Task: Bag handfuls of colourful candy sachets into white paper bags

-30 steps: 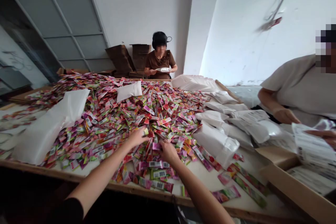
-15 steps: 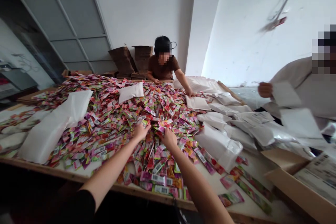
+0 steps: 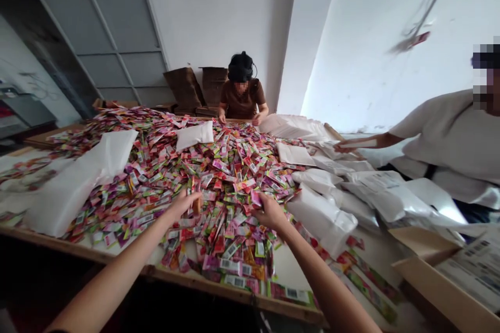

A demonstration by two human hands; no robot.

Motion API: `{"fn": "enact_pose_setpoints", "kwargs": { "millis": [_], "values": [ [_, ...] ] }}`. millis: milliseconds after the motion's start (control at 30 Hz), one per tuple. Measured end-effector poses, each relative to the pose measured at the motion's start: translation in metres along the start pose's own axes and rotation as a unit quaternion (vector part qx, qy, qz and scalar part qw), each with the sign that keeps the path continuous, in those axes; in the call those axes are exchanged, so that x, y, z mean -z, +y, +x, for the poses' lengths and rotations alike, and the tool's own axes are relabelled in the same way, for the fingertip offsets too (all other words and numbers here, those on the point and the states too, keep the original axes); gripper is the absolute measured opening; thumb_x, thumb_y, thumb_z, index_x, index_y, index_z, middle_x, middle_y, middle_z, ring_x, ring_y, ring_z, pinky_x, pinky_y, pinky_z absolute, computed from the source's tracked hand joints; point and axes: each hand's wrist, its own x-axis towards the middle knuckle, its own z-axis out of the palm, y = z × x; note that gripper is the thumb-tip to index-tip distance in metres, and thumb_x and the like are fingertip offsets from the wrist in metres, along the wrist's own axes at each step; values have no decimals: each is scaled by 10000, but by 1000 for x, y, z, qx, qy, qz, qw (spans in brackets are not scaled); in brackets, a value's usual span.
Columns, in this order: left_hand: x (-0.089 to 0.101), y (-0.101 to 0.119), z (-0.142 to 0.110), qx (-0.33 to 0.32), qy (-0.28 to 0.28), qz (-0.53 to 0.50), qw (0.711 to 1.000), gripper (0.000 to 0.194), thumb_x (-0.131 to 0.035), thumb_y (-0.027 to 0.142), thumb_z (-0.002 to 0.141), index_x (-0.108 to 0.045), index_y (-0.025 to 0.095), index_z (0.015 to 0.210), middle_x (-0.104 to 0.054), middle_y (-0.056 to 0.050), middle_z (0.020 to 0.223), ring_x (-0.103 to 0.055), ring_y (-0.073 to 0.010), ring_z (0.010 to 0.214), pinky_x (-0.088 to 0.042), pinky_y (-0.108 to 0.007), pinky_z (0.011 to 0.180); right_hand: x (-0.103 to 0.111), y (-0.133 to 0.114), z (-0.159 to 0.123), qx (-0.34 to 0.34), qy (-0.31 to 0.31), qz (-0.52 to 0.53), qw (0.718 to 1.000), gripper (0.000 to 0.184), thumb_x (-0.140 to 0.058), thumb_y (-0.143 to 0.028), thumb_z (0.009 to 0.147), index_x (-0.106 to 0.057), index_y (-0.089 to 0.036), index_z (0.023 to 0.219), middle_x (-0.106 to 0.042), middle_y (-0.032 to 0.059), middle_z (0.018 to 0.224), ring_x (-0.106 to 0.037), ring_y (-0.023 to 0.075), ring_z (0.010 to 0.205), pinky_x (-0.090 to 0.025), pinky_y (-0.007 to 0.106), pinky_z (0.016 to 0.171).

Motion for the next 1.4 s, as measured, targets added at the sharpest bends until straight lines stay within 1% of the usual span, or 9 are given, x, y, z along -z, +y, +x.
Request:
{"fn": "enact_pose_setpoints", "kwargs": {
  "millis": [133,267,533,600,767,933,1167,1300,1400],
  "values": [
    [-46,2,-39,-18,-39,91,995,261,-585,368,719,-609,168,886,-666,-69,829,-619,-204,792,-453,-284,700,-36,-29,2,75,-119,-87,986,156,-525,-124,682,-594,-182,809,-642,62,775,-571,204,764,-333,294,762],
    [-86,-18,-58,21,-41,176,983,184,-602,264,690,-610,152,836,-653,-123,826,-609,-277,859,-434,-379,773,-73,-36,4,60,-120,-88,987,165,-511,-71,670,-591,-161,782,-641,83,782,-569,233,824,-316,348,812],
    [-20,-28,-35,-28,-28,42,998,298,-484,409,789,-578,154,911,-664,-63,871,-615,-186,828,-458,-286,763,-7,-16,1,6,80,175,981,162,-440,-279,790,-479,-160,892,-556,28,776,-508,142,684,-395,231,622],
    [-12,-19,-34,-40,10,24,999,326,-467,403,799,-538,167,1012,-651,-65,940,-610,-183,867,-454,-288,781,0,-21,-6,17,58,164,985,182,-490,-259,749,-472,-172,908,-551,4,733,-498,129,627,-382,219,581],
    [-47,-10,-48,-21,-31,200,979,380,-571,358,719,-531,138,1026,-637,-120,962,-610,-242,886,-460,-327,767,-44,-37,-29,20,-144,-62,987,132,-535,-133,663,-550,-165,790,-600,65,808,-565,156,649,-350,223,531],
    [-76,-22,-63,15,-85,315,945,180,-554,168,681,-600,112,846,-648,-176,878,-609,-320,876,-440,-417,770,-67,-32,-42,3,-139,-85,987,188,-522,-98,647,-570,-165,816,-605,76,883,-589,176,712,-367,231,561],
    [-25,-29,-56,-23,-104,211,972,263,-570,335,737,-575,188,955,-655,-77,912,-619,-204,864,-445,-255,732,-27,-15,-35,-66,29,229,971,172,-565,-260,671,-538,-156,805,-606,22,736,-545,151,658,-418,245,599],
    [-5,-21,-41,-6,17,115,993,292,-458,389,818,-536,164,988,-646,-87,915,-619,-191,846,-438,-248,709,-44,-40,-12,-173,1,213,962,218,-572,-384,690,-525,-172,666,-561,13,571,-535,151,546,-391,237,496],
    [-25,-13,-36,19,54,175,983,470,-504,419,793,-421,132,1156,-620,-129,1002,-605,-214,914,-436,-258,715,-72,-72,7,-206,-40,105,972,288,-564,-436,713,-554,-151,754,-619,96,684,-599,213,681,-421,262,551]
  ]
}}
